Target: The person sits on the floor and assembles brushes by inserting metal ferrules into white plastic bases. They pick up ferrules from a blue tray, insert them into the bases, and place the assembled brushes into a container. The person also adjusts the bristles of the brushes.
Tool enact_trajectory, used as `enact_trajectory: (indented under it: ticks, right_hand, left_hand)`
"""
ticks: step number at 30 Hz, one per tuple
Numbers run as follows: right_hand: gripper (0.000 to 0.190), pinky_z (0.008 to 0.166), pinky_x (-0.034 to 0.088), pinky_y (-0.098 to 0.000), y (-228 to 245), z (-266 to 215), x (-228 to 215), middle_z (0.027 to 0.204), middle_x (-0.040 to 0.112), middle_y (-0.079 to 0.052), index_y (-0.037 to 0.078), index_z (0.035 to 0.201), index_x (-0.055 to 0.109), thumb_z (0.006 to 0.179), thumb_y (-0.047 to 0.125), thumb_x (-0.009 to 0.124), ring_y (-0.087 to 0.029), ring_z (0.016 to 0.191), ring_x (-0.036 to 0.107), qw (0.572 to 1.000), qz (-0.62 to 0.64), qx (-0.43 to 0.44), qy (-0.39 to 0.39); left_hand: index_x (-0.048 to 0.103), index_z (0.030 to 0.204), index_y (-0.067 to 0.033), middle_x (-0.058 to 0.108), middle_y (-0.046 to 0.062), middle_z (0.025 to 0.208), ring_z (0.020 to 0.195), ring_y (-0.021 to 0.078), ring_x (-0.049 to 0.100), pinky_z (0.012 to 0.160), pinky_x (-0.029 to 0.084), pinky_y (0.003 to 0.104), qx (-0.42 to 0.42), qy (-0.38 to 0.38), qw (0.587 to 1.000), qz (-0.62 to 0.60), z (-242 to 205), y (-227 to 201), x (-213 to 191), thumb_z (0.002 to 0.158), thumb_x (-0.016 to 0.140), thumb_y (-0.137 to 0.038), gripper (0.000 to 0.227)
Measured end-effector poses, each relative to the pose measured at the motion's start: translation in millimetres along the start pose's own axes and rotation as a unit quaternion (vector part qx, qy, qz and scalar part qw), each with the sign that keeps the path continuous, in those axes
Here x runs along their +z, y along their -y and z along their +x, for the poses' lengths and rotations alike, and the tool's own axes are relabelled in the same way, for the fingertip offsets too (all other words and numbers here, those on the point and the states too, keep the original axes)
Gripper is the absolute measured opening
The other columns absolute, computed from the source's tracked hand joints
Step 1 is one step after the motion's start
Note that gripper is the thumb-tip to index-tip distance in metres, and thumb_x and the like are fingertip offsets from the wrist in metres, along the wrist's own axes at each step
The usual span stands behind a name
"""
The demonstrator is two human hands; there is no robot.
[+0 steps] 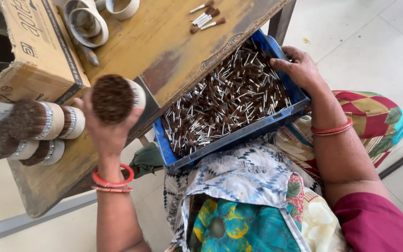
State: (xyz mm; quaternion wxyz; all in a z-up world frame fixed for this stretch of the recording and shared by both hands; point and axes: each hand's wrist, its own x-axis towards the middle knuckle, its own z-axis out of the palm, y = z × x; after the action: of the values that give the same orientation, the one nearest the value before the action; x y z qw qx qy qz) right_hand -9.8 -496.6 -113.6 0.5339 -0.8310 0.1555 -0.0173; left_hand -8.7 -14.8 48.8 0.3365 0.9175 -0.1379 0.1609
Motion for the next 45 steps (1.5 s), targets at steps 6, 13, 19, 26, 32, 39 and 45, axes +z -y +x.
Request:
enact_trajectory:
  ticks: [6,13,19,26,32,39,45]
  right_hand:
    - [0.057,0.084,0.058,-0.0378,13,-10,1,0.114,0.073,-0.011,0.008,0.139,0.063,0.091,0.036,0.076,-0.021,0.095,0.071,0.997,0.064,0.048,0.023]
    - [0.056,0.089,0.054,-0.0362,1,-1,-1,0.112,0.075,-0.012,0.006,0.139,0.067,0.094,0.039,0.078,-0.020,0.101,0.070,1.000,0.002,-0.009,0.013]
    - [0.060,0.086,0.056,-0.0366,10,-4,0,0.111,0.074,-0.010,0.009,0.140,0.063,0.090,0.039,0.077,-0.019,0.099,0.070,0.998,0.044,0.037,0.008]
    - [0.059,0.081,0.058,-0.0396,17,-12,0,0.111,0.072,-0.013,0.007,0.140,0.065,0.090,0.037,0.076,-0.023,0.093,0.068,0.995,0.079,0.058,0.023]
    - [0.060,0.086,0.057,-0.0364,2,-2,0,0.114,0.074,-0.011,0.007,0.141,0.063,0.092,0.039,0.077,-0.020,0.097,0.071,0.998,0.051,0.024,0.013]
    - [0.060,0.086,0.057,-0.0384,12,-5,1,0.112,0.074,-0.011,0.008,0.139,0.064,0.091,0.041,0.076,-0.022,0.097,0.071,0.999,0.032,0.035,0.014]
    - [0.059,0.086,0.056,-0.0377,1,-5,-1,0.111,0.074,-0.013,0.005,0.137,0.066,0.091,0.038,0.078,-0.022,0.098,0.070,0.999,0.026,0.023,0.006]
  left_hand:
    - [0.047,0.155,-0.0073,0.049,0.022,0.152,0.144,0.0379,0.041,0.125,0.018,0.059,0.023,-0.105,0.989,-0.105,-13,39,17,0.088,0.090,-0.051,0.091]
    - [0.024,0.155,-0.0087,0.042,0.016,0.150,0.144,0.0338,0.046,0.125,0.037,0.050,0.002,-0.027,0.972,-0.234,-11,22,18,0.087,0.092,-0.048,0.104]
    - [0.049,0.146,-0.0068,0.063,0.013,0.140,0.140,0.0271,0.053,0.128,0.006,0.055,-0.046,0.028,0.998,-0.020,-4,15,13,0.075,0.089,-0.042,0.090]
    - [0.046,0.156,-0.0101,0.056,0.003,0.158,0.146,0.0165,0.051,0.134,0.034,0.036,0.054,-0.076,0.899,-0.427,-8,3,-1,0.089,0.088,-0.052,0.090]
    - [0.044,0.152,-0.0037,0.061,0.014,0.145,0.138,0.0281,0.059,0.123,0.044,0.045,-0.066,-0.053,0.994,-0.071,-12,33,23,0.089,0.087,-0.044,0.086]
    - [0.039,0.154,-0.0074,0.059,0.013,0.143,0.139,0.0294,0.056,0.127,0.037,0.050,-0.024,0.023,0.998,-0.053,-9,28,15,0.078,0.093,-0.050,0.102]
    - [0.041,0.153,-0.0116,0.059,0.014,0.147,0.145,0.0329,0.053,0.131,0.018,0.057,0.036,-0.043,0.982,-0.181,-1,-4,-6,0.077,0.091,-0.053,0.100]
